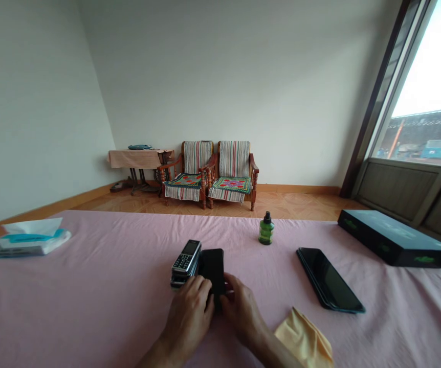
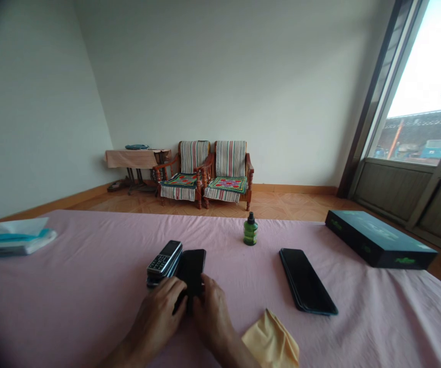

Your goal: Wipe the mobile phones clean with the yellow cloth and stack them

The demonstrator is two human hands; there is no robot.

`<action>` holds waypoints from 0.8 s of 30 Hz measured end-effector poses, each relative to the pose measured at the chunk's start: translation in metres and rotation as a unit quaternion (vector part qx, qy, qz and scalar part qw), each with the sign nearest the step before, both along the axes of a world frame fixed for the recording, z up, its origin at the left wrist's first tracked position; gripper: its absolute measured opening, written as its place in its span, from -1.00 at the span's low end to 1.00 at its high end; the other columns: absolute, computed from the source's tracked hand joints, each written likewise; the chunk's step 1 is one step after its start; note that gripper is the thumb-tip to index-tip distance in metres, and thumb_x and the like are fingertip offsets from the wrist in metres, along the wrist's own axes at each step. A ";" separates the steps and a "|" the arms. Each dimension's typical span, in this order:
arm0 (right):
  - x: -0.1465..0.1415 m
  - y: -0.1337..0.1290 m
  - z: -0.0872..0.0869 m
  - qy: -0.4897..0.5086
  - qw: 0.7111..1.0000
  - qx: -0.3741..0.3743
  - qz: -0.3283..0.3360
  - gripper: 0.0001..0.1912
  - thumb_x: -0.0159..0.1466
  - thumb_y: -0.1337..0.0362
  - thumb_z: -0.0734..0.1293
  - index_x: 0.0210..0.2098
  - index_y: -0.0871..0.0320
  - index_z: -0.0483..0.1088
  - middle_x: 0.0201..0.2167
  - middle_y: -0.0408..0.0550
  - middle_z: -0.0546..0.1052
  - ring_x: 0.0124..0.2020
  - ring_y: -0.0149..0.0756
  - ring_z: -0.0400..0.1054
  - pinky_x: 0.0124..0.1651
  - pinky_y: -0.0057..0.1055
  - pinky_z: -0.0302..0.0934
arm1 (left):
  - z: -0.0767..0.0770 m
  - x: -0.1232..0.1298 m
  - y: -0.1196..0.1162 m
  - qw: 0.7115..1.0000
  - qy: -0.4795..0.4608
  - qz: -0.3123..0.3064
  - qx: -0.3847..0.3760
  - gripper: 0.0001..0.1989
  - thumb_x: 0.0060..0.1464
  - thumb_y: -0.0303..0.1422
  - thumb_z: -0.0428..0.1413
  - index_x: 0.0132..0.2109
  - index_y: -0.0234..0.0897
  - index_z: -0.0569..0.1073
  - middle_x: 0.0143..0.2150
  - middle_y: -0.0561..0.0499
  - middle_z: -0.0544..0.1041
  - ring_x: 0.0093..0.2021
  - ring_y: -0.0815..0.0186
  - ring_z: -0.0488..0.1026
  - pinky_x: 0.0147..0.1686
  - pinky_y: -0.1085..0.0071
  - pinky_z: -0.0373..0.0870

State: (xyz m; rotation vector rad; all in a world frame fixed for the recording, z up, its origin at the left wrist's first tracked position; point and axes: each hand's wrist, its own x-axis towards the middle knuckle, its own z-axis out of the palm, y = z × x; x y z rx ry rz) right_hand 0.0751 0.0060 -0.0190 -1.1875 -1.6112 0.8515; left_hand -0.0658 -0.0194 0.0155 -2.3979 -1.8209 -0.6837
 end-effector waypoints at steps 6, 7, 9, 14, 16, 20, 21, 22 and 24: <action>-0.002 -0.009 0.011 0.044 0.998 -0.030 0.015 -0.47 0.05 0.48 0.17 0.04 0.28 0.32 -0.25 0.08 0.58 -0.28 -0.24 0.51 -0.28 -0.43 0.40 | 0.004 0.002 0.001 1.000 0.007 0.003 -0.013 -0.80 0.12 -0.57 -0.04 -0.24 -0.25 0.43 -0.25 -0.03 0.45 -0.17 0.19 0.38 -0.13 0.28 0.31; -0.001 -0.010 0.012 0.058 0.997 -0.034 0.021 -0.46 0.04 0.48 0.17 0.04 0.29 0.32 -0.25 0.09 0.58 -0.27 -0.23 0.51 -0.26 -0.41 0.40 | 0.004 0.002 0.001 1.000 0.009 0.003 -0.012 -0.80 0.12 -0.57 -0.04 -0.24 -0.25 0.43 -0.25 -0.03 0.45 -0.17 0.18 0.38 -0.13 0.27 0.32; 0.000 -0.010 0.012 0.092 0.994 -0.035 0.036 -0.46 0.04 0.47 0.16 0.04 0.29 0.30 -0.25 0.10 0.59 -0.26 -0.22 0.51 -0.20 -0.37 0.40 | 0.002 0.001 0.002 1.000 0.013 0.001 -0.009 -0.81 0.12 -0.56 -0.03 -0.23 -0.25 0.44 -0.25 -0.03 0.45 -0.16 0.18 0.39 -0.13 0.27 0.32; 0.002 -0.008 0.011 0.123 0.990 0.002 0.069 -0.50 0.08 0.46 0.14 0.03 0.23 0.30 -0.19 0.08 0.58 -0.17 -0.22 0.49 -0.10 -0.29 0.37 | -0.001 0.000 0.002 1.000 0.011 -0.012 0.013 -0.80 0.13 -0.56 -0.03 -0.20 -0.24 0.43 -0.21 -0.04 0.46 -0.16 0.19 0.40 -0.12 0.28 0.34; 0.001 -0.009 0.011 0.114 0.990 0.001 0.081 -0.50 0.09 0.46 0.12 0.04 0.22 0.29 -0.16 0.07 0.57 -0.14 -0.22 0.48 -0.09 -0.29 0.37 | 0.001 0.001 0.001 1.000 0.006 -0.024 0.010 -0.82 0.14 -0.54 -0.02 -0.20 -0.23 0.44 -0.21 -0.04 0.47 -0.16 0.19 0.41 -0.12 0.26 0.36; 0.009 -0.013 0.012 0.029 0.999 0.030 0.032 -0.52 0.10 0.47 0.15 0.01 0.20 0.32 -0.14 0.06 0.55 -0.17 -0.24 0.48 -0.14 -0.33 0.39 | 0.004 0.000 0.000 0.996 -0.004 -0.087 -0.014 -0.78 0.07 -0.48 0.11 -0.10 -0.22 0.44 -0.11 -0.04 0.48 -0.07 0.16 0.41 -0.05 0.24 0.37; 0.016 -0.013 0.013 -0.014 0.998 0.060 -0.006 -0.54 0.11 0.46 0.16 0.00 0.20 0.33 -0.14 0.06 0.54 -0.18 -0.25 0.48 -0.15 -0.35 0.39 | 0.003 -0.001 0.000 0.995 -0.002 -0.098 -0.011 -0.72 0.05 -0.46 0.14 -0.06 -0.21 0.43 -0.07 -0.05 0.47 -0.04 0.14 0.40 -0.02 0.22 0.36; 0.025 -0.012 0.014 -0.060 0.993 0.094 -0.050 -0.57 0.12 0.44 0.17 -0.01 0.20 0.34 -0.14 0.06 0.53 -0.20 -0.26 0.47 -0.15 -0.36 0.38 | 0.001 -0.003 0.001 0.994 0.002 -0.105 -0.006 -0.66 0.02 -0.45 0.17 -0.01 -0.21 0.42 -0.03 -0.06 0.46 0.00 0.12 0.38 0.01 0.20 0.35; 0.054 -0.007 0.017 -0.167 0.968 0.146 -0.117 -0.59 0.16 0.41 0.17 0.00 0.18 0.33 -0.16 0.02 0.53 -0.22 -0.30 0.46 -0.13 -0.38 0.36 | -0.004 -0.007 0.003 0.994 0.007 -0.109 0.011 -0.61 0.01 -0.44 0.19 0.03 -0.18 0.41 0.00 -0.05 0.45 0.02 0.12 0.38 0.02 0.19 0.35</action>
